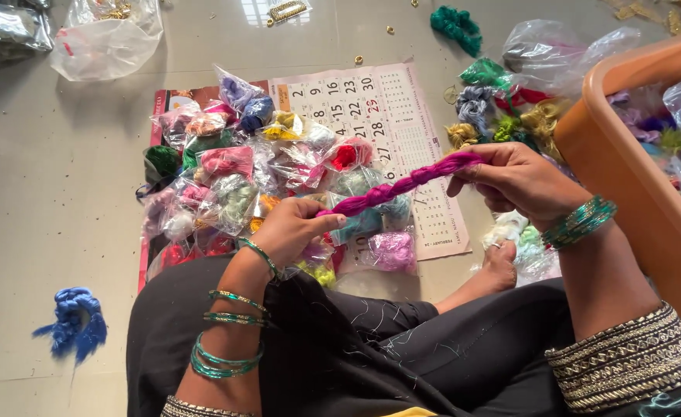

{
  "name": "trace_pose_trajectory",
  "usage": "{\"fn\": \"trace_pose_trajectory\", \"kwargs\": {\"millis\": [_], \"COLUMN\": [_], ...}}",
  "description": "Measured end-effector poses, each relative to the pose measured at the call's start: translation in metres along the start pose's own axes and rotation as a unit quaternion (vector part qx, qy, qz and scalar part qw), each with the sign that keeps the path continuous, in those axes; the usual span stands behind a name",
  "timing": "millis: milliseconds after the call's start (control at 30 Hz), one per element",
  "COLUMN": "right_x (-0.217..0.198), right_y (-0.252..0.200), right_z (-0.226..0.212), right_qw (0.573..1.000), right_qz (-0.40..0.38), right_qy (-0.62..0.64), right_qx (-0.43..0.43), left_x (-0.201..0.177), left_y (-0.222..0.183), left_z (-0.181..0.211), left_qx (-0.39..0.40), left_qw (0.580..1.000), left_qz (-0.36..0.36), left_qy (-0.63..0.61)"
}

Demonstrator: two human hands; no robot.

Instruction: The person picks up colorful silk threads, straightens them by hand, and places them into small plastic bags, sometimes grouping multiple colors together.

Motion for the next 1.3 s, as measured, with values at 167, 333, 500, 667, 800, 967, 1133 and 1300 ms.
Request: {"fn": "trace_pose_trajectory", "kwargs": {"millis": [167,333,500,667,800,967,1133,1300], "right_x": [0.001,0.002,0.059,0.090,0.087,0.081,0.081,0.062], "right_y": [0.002,0.013,0.008,0.012,0.015,0.011,0.012,0.013], "right_z": [0.001,0.013,-0.006,0.004,0.002,-0.006,-0.009,-0.010], "right_qw": [0.999,0.987,0.930,0.971,0.987,0.989,0.987,0.982], "right_qz": [0.040,0.087,0.115,-0.082,-0.026,-0.004,-0.001,0.086], "right_qy": [-0.001,-0.065,-0.347,-0.168,-0.062,-0.049,-0.042,-0.053], "right_qx": [-0.026,-0.118,-0.035,-0.148,-0.148,-0.141,-0.152,-0.159], "left_x": [0.000,-0.001,0.020,0.041,0.041,0.039,0.046,0.049], "left_y": [0.002,-0.006,-0.012,-0.020,-0.010,0.005,-0.008,0.024], "left_z": [-0.001,0.008,0.032,0.049,0.022,0.005,0.031,-0.003], "left_qx": [-0.019,-0.077,-0.007,-0.029,0.048,0.088,0.095,0.118], "left_qw": [1.000,0.991,0.906,0.891,0.893,0.879,0.951,0.981], "left_qz": [0.012,-0.038,-0.002,-0.052,-0.228,-0.227,-0.104,0.054], "left_qy": [0.017,-0.101,-0.424,-0.450,-0.384,-0.411,-0.275,-0.146]}}
Point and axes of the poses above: each hand's wrist, its own y-axis towards the middle knuckle, its own x-axis out of the palm, z = x × y, the point moved 1 cm from there along y, towards the middle knuckle, and after that the axes turned 7 degrees about -z, right-handed, at the moved point
